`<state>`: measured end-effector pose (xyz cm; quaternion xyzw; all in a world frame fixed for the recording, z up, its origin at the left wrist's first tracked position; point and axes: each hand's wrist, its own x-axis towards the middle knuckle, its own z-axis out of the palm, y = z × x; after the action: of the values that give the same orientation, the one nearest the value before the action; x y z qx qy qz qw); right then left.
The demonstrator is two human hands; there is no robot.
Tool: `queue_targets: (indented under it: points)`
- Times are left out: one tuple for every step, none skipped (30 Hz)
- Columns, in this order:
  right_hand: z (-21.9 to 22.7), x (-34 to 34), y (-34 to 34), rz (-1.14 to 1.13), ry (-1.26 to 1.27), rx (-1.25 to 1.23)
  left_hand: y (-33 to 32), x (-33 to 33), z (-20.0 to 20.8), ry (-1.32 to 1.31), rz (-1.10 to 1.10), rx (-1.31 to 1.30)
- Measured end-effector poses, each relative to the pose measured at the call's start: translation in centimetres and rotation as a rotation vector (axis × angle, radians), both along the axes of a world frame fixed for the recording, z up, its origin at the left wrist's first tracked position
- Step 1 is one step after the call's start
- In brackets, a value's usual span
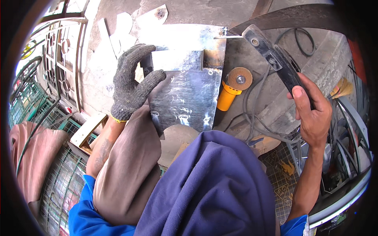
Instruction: Welding and grinding metal components for a fabrication project.
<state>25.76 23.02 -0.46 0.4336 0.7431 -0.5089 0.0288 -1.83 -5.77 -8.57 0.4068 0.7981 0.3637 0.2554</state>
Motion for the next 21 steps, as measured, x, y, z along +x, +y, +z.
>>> queue_targets:
  points:
    - [-0.11, 0.00, 0.02, 0.020, 0.001, 0.025, 0.02, 0.10, 0.06, -0.016, 0.010, 0.011]
    - [-0.18, -0.02, 0.00, 0.040, 0.003, 0.050, -0.01, 0.12, 0.13, -0.031, 0.020, 0.022]
    - [-0.13, -0.05, -0.05, 0.041, 0.003, 0.049, 0.00, 0.03, 0.23, -0.031, 0.020, 0.021]
    - [-0.06, -0.12, -0.10, 0.050, 0.002, 0.052, 0.06, -0.11, 0.34, 0.091, -0.037, 0.017]
    - [-0.03, -0.18, -0.17, 0.059, 0.001, 0.054, 0.05, -0.18, 0.39, 0.213, -0.094, 0.013]
    - [-0.01, -0.26, -0.19, 0.057, 0.000, 0.055, 0.04, -0.18, 0.35, 0.212, -0.096, 0.014]
    - [-0.02, -0.37, -0.22, 0.059, -0.008, 0.047, -0.03, -0.16, 0.32, 0.214, -0.091, -0.009]
    - [-0.06, -0.41, -0.22, 0.060, -0.016, 0.039, -0.08, -0.13, 0.26, 0.215, -0.086, -0.032]
    - [-0.13, -0.39, -0.20, 0.060, -0.014, 0.038, -0.12, -0.13, 0.33, 0.216, -0.087, -0.032]
    - [-0.24, -0.34, -0.20, 0.067, -0.002, 0.042, -0.14, -0.13, 0.37, 0.203, -0.076, -0.053]
    - [-0.31, -0.31, -0.16, 0.075, 0.011, 0.046, -0.14, -0.11, 0.41, 0.190, -0.064, -0.073]
    - [-0.32, -0.35, -0.16, 0.073, 0.010, 0.046, -0.16, -0.08, 0.37, 0.189, -0.067, -0.073]
    - [-0.32, -0.45, -0.19, 0.077, 0.014, 0.053, -0.17, -0.04, 0.32, 0.154, -0.049, -0.070]
    - [-0.34, -0.50, -0.18, 0.080, 0.018, 0.060, -0.14, -0.01, 0.31, 0.119, -0.032, -0.068]
    - [-0.45, -0.49, -0.16, 0.078, 0.017, 0.061, -0.10, 0.01, 0.27, 0.119, -0.035, -0.067]
    - [-0.58, -0.47, -0.16, 0.094, 0.023, 0.077, -0.06, 0.03, 0.24, 0.111, -0.024, -0.054]
    - [-0.65, -0.45, -0.17, 0.110, 0.029, 0.094, -0.02, 0.03, 0.20, 0.103, -0.012, -0.041]
    - [-0.61, -0.50, -0.18, 0.109, 0.028, 0.094, 0.01, 0.03, 0.14, 0.102, -0.013, -0.040]
    - [-0.53, -0.61, -0.23, 0.120, 0.027, 0.095, -0.01, 0.01, 0.05, 0.090, -0.015, -0.029]
    - [-0.48, -0.69, -0.25, 0.132, 0.025, 0.095, -0.03, -0.02, -0.06, 0.078, -0.016, -0.017]
    - [-0.51, -0.71, -0.28, 0.132, 0.025, 0.096, -0.08, -0.06, -0.11, 0.078, -0.016, -0.016]
